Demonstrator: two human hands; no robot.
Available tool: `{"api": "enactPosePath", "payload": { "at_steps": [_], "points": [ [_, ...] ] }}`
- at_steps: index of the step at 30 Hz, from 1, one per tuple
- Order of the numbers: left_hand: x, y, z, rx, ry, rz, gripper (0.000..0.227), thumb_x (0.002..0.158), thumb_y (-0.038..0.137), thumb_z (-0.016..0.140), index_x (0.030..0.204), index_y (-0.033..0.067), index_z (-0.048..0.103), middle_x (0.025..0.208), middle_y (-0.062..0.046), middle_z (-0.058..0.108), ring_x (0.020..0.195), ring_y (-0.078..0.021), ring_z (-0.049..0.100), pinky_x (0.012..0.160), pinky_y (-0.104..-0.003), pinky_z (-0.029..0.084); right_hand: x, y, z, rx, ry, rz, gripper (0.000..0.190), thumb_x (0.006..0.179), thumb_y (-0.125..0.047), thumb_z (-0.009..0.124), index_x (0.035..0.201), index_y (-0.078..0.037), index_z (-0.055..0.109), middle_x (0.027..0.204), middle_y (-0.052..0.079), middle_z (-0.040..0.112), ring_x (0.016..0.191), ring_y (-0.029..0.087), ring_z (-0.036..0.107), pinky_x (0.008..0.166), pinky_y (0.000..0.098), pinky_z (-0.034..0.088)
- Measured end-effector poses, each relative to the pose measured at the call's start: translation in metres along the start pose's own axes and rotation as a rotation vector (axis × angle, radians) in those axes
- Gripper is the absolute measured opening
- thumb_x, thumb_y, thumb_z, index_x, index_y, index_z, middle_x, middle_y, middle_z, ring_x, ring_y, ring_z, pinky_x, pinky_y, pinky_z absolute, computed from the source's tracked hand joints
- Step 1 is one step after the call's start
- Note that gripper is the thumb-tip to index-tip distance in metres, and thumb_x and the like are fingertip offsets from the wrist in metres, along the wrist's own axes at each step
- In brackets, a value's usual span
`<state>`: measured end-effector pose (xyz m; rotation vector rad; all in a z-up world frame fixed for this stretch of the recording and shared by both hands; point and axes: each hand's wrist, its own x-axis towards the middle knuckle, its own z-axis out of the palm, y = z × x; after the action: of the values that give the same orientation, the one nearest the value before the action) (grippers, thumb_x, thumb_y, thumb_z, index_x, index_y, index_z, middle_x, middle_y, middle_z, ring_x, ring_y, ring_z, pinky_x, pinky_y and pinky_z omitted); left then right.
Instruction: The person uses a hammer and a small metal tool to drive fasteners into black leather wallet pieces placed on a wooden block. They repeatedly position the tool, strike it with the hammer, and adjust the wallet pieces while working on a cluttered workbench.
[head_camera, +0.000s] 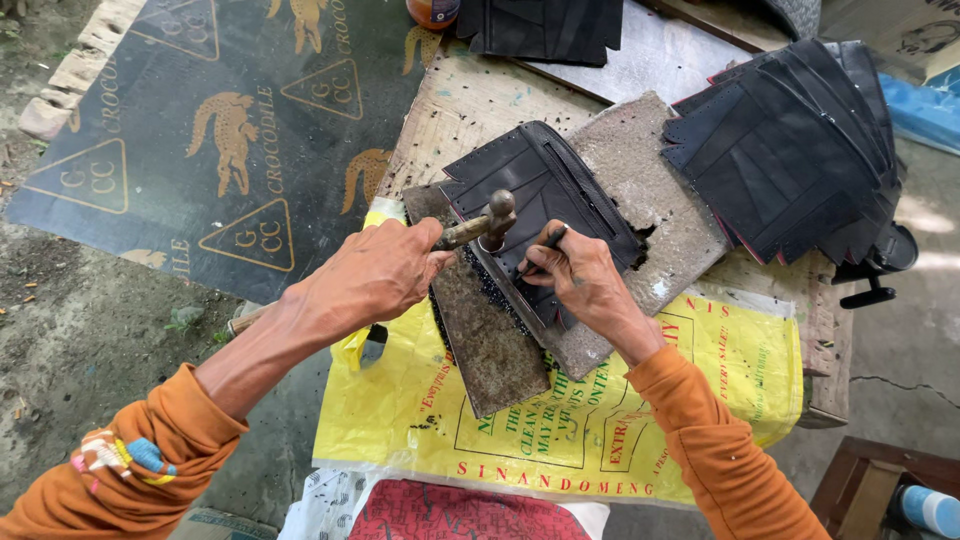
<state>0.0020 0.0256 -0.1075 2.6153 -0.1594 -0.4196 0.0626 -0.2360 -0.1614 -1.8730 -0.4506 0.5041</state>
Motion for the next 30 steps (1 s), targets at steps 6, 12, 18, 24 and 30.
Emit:
{"api": "enactPosePath", "payload": {
  "at_steps": [6,12,18,24,30],
  "points": [
    [-0.002,0.000,0.001,-0.015,-0.007,-0.026,0.031,0.101,0.036,0.056,0.104,0.0050,0.056,0.075,-0.025,0.066,0.073,-0.0491,0.065,0.064,-0.057,0.050,-0.001,-0.006,0.000,-0.157,-0.013,-0.139,0.012,0.100,-0.006,0.056,0.090,0.000,0.058,0.085,0.003,0.070,0.088,0.007,0.074,0.080,0.0253,0.067],
    [-0.012,-0.007,0.020,-0.071,0.049,-0.020,0.027,0.101,0.032,0.055,0.101,0.0048,0.051,0.072,-0.024,0.065,0.068,-0.0479,0.064,0.061,-0.058,0.047,-0.012,-0.016,-0.003,-0.555,0.122,-0.250,0.009,0.086,-0.013,0.081,0.084,-0.007,0.074,0.083,0.002,0.056,0.067,0.012,0.050,0.058,0.0317,0.045],
    [-0.014,-0.019,0.034,-0.155,0.100,-0.024,0.031,0.100,0.034,0.058,0.101,0.0041,0.050,0.067,-0.024,0.062,0.066,-0.0486,0.061,0.060,-0.057,0.045,-0.031,-0.006,0.005,-0.169,0.223,-0.057,0.004,0.089,-0.010,0.073,0.092,-0.007,0.074,0.094,0.002,0.058,0.073,0.010,0.060,0.060,0.0262,0.054],
    [-0.013,-0.019,0.034,-0.148,0.083,-0.049,0.032,0.100,0.035,0.058,0.101,0.0044,0.051,0.064,-0.025,0.061,0.064,-0.0488,0.060,0.060,-0.057,0.044,-0.021,-0.007,-0.001,-0.307,0.099,-0.215,0.003,0.093,-0.004,0.071,0.094,-0.003,0.069,0.099,0.001,0.072,0.077,0.008,0.067,0.065,0.0250,0.054],
    [-0.011,-0.020,0.031,-0.168,0.080,-0.048,0.030,0.099,0.034,0.059,0.102,0.0052,0.051,0.063,-0.026,0.060,0.064,-0.0494,0.059,0.059,-0.057,0.043,-0.003,-0.015,-0.018,-0.267,-0.023,-0.006,0.004,0.089,-0.005,0.073,0.086,-0.004,0.071,0.093,0.004,0.069,0.074,0.010,0.067,0.062,0.0252,0.055]
  ]
}}
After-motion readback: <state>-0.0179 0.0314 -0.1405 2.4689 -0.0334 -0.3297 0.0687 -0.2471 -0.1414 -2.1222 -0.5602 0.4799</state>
